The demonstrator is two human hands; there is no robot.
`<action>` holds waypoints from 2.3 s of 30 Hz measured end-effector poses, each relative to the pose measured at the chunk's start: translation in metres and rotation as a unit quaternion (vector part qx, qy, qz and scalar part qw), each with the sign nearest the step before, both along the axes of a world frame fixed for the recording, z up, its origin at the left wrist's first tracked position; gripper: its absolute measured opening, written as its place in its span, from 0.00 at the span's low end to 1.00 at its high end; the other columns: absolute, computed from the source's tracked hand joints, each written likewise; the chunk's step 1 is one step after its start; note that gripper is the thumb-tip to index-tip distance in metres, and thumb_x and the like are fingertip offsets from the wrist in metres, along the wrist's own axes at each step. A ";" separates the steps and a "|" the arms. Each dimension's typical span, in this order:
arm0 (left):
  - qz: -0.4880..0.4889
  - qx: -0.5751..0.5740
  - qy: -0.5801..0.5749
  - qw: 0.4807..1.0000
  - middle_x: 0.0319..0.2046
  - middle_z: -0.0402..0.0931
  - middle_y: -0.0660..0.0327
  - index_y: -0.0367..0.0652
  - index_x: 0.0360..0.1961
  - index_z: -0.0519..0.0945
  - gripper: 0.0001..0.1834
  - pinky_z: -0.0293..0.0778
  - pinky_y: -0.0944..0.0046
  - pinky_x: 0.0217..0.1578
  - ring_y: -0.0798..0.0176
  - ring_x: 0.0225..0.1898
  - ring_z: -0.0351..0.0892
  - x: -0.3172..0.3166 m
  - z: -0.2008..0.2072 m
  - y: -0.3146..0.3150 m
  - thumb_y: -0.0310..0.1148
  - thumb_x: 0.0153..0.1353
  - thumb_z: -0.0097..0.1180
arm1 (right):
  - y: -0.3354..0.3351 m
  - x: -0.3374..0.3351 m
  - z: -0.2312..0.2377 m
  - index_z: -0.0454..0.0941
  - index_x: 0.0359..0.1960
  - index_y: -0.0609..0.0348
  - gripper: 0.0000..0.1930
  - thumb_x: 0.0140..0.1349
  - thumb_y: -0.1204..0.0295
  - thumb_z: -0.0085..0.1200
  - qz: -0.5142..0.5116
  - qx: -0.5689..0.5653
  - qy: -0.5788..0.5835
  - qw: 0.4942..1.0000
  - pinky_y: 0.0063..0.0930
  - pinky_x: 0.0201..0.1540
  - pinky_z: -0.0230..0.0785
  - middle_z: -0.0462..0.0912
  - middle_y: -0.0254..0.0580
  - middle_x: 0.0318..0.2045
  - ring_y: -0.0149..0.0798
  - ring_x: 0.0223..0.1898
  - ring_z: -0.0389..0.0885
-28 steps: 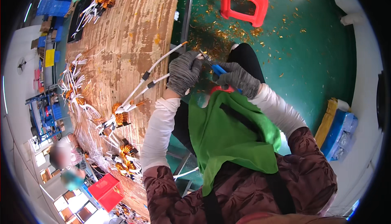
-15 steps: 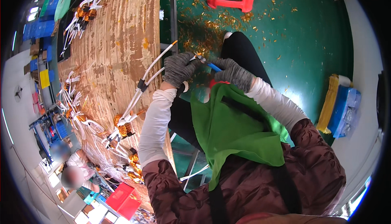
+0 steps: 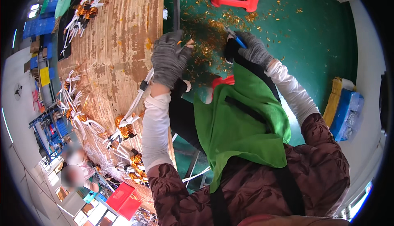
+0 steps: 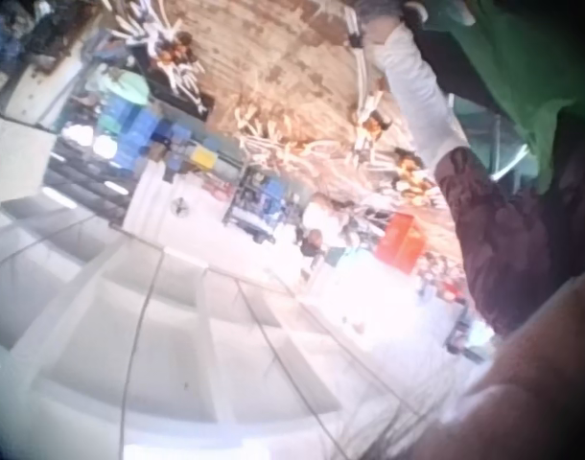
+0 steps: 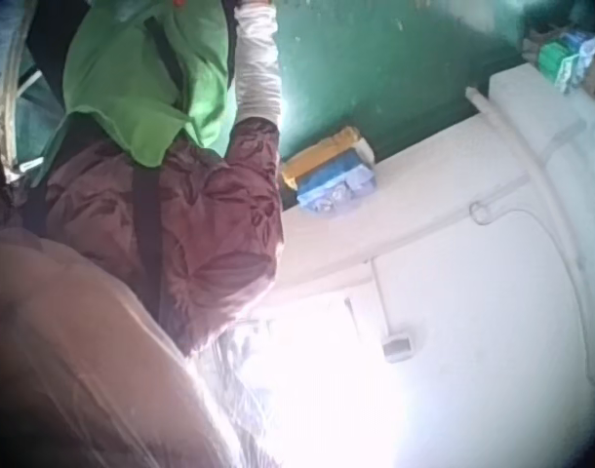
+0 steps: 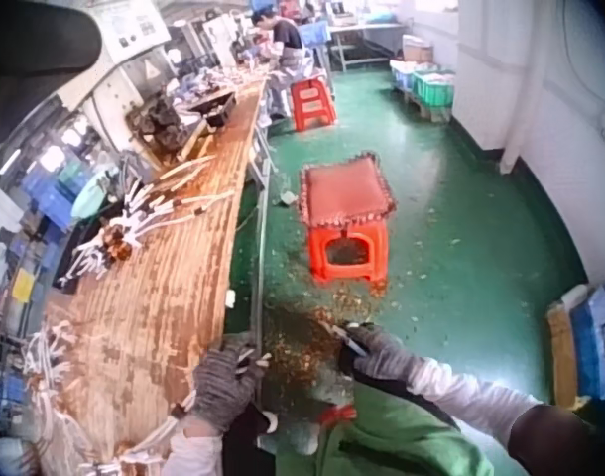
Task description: The recorder uses pliers to cut or trim white tubes attached to copper coils.
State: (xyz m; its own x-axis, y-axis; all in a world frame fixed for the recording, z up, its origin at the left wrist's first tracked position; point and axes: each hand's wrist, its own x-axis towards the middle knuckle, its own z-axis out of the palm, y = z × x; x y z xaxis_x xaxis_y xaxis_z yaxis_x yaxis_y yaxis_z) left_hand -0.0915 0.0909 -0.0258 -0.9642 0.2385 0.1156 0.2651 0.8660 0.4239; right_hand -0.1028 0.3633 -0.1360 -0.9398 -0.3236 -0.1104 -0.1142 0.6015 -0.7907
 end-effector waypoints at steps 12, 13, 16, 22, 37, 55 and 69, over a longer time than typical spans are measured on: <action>0.037 -0.091 0.025 0.995 0.32 0.79 0.51 0.41 0.37 0.79 0.09 0.72 0.57 0.37 0.54 0.33 0.79 0.004 0.000 -0.021 0.31 0.59 0.48 | -0.028 0.005 0.051 0.65 0.57 0.55 0.33 0.43 0.72 0.57 0.050 -0.112 0.015 0.992 0.39 0.50 0.67 0.73 0.53 0.44 0.53 0.47 0.72; 0.038 -0.094 0.030 0.994 0.32 0.79 0.51 0.41 0.37 0.79 0.09 0.72 0.57 0.37 0.54 0.33 0.79 0.008 0.003 -0.028 0.31 0.59 0.48 | -0.030 0.004 0.059 0.65 0.58 0.54 0.34 0.42 0.72 0.57 0.070 -0.088 0.088 0.990 0.41 0.49 0.67 0.72 0.52 0.43 0.54 0.47 0.71; 0.158 0.233 -0.112 0.953 0.27 0.77 0.61 0.36 0.43 0.77 0.11 0.71 0.70 0.32 0.72 0.29 0.74 0.023 0.036 -0.039 0.24 0.59 0.51 | -0.043 0.004 0.092 0.65 0.57 0.53 0.35 0.40 0.71 0.57 0.089 -0.079 0.166 0.979 0.44 0.48 0.67 0.71 0.51 0.42 0.54 0.45 0.71; 0.194 0.350 -0.119 0.909 0.27 0.76 0.64 0.34 0.44 0.76 0.12 0.66 0.74 0.27 0.75 0.26 0.69 0.052 0.083 -0.027 0.29 0.61 0.50 | -0.084 0.012 0.132 0.66 0.56 0.54 0.35 0.40 0.68 0.58 0.160 -0.057 0.242 0.955 0.46 0.47 0.67 0.72 0.52 0.41 0.55 0.44 0.71; 0.139 0.284 0.068 0.946 0.27 0.78 0.62 0.31 0.37 0.78 0.10 0.67 0.72 0.26 0.74 0.26 0.69 0.075 0.070 -0.018 0.28 0.60 0.51 | -0.090 0.036 0.169 0.68 0.56 0.52 0.32 0.42 0.74 0.55 0.225 -0.271 -0.329 0.876 0.39 0.39 0.70 0.74 0.47 0.40 0.49 0.41 0.73; 0.064 0.376 0.043 0.923 0.29 0.79 0.60 0.34 0.37 0.78 0.09 0.72 0.68 0.30 0.68 0.28 0.76 0.073 0.054 -0.030 0.28 0.58 0.53 | -0.092 0.041 0.147 0.73 0.53 0.56 0.25 0.48 0.73 0.56 0.194 -0.333 -0.282 0.879 0.21 0.18 0.63 0.75 0.34 0.21 0.27 0.18 0.72; 0.067 -0.022 -0.060 0.996 0.21 0.77 0.53 0.44 0.34 0.83 0.22 0.71 0.58 0.25 0.51 0.24 0.78 0.030 -0.019 -0.023 0.53 0.50 0.62 | -0.091 0.044 0.069 0.74 0.53 0.57 0.26 0.48 0.74 0.57 0.068 -0.260 -0.242 0.932 0.22 0.28 0.66 0.74 0.33 0.22 0.25 0.24 0.70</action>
